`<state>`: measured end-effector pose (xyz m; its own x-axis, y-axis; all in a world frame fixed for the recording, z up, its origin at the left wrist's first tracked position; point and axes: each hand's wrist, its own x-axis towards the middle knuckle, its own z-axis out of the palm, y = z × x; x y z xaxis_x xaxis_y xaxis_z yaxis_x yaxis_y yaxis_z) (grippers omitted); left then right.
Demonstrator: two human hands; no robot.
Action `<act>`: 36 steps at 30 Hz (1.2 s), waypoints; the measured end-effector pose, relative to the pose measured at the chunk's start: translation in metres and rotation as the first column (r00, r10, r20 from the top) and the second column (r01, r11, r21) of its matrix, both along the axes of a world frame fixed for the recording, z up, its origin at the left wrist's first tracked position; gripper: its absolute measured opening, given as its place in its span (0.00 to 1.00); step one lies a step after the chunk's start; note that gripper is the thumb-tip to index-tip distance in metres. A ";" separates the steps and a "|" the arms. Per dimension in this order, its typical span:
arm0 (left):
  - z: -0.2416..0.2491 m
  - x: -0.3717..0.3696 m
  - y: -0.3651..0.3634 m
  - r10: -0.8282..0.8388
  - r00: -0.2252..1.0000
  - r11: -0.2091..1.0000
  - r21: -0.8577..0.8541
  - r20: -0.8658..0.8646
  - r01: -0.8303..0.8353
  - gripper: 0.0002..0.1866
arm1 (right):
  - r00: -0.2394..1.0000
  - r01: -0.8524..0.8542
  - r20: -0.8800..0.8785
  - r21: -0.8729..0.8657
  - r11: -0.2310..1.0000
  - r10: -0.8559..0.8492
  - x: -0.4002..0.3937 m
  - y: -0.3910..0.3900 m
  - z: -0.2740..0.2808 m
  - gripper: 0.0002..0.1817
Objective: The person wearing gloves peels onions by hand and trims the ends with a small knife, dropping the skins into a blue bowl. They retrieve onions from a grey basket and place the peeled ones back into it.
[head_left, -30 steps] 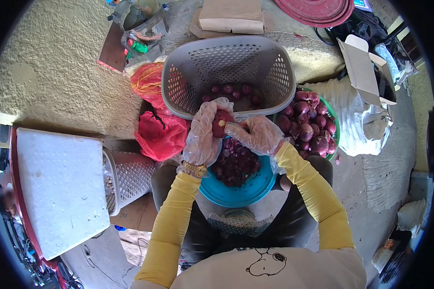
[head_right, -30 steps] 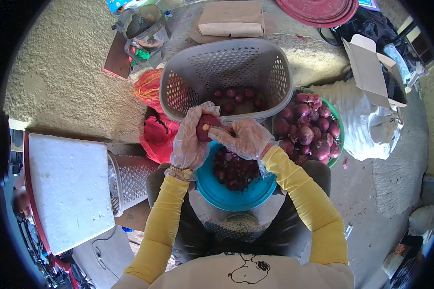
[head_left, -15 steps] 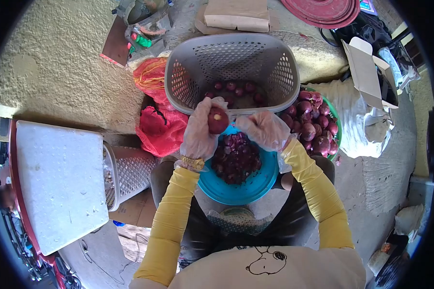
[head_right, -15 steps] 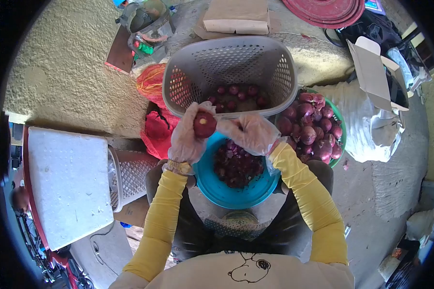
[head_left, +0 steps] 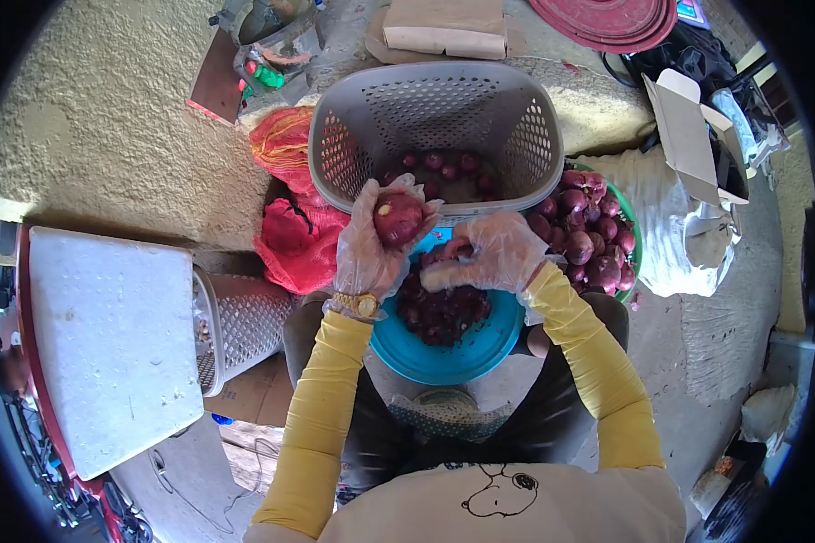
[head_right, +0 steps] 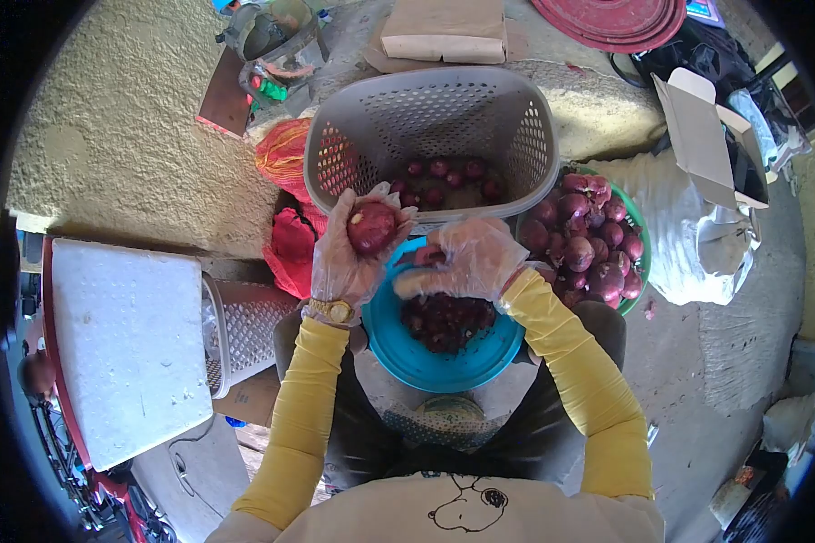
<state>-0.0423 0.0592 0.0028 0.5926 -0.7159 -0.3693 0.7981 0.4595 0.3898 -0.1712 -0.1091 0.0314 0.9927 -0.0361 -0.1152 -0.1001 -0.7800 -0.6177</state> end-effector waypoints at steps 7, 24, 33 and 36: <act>-0.002 -0.018 -0.005 -0.066 0.877 0.996 0.090 0.476 0.026 0.24 | 0.974 0.197 0.089 0.121 0.973 -0.209 0.001 0.001 -0.005 0.40; 0.008 -0.031 -0.011 0.017 0.921 0.994 0.091 0.388 -0.056 0.23 | 0.969 0.151 0.166 0.188 0.970 -0.183 0.001 0.002 -0.008 0.35; -0.043 -0.016 -0.009 -0.130 0.757 0.935 0.332 0.641 -0.120 0.25 | 0.988 0.128 0.089 -0.010 0.992 -0.127 0.001 0.002 -0.018 0.38; 0.000 -0.015 -0.007 -0.174 0.984 0.984 -0.022 0.023 0.174 0.25 | 0.998 0.054 0.047 -0.085 0.995 -0.050 0.000 0.002 -0.022 0.40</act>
<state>-0.0574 0.0525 0.0032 0.4654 -0.8172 -0.3399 0.8585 0.3234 0.3980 -0.1715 -0.1068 0.0096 0.9933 -0.0954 -0.0646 -0.1152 -0.8248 -0.5536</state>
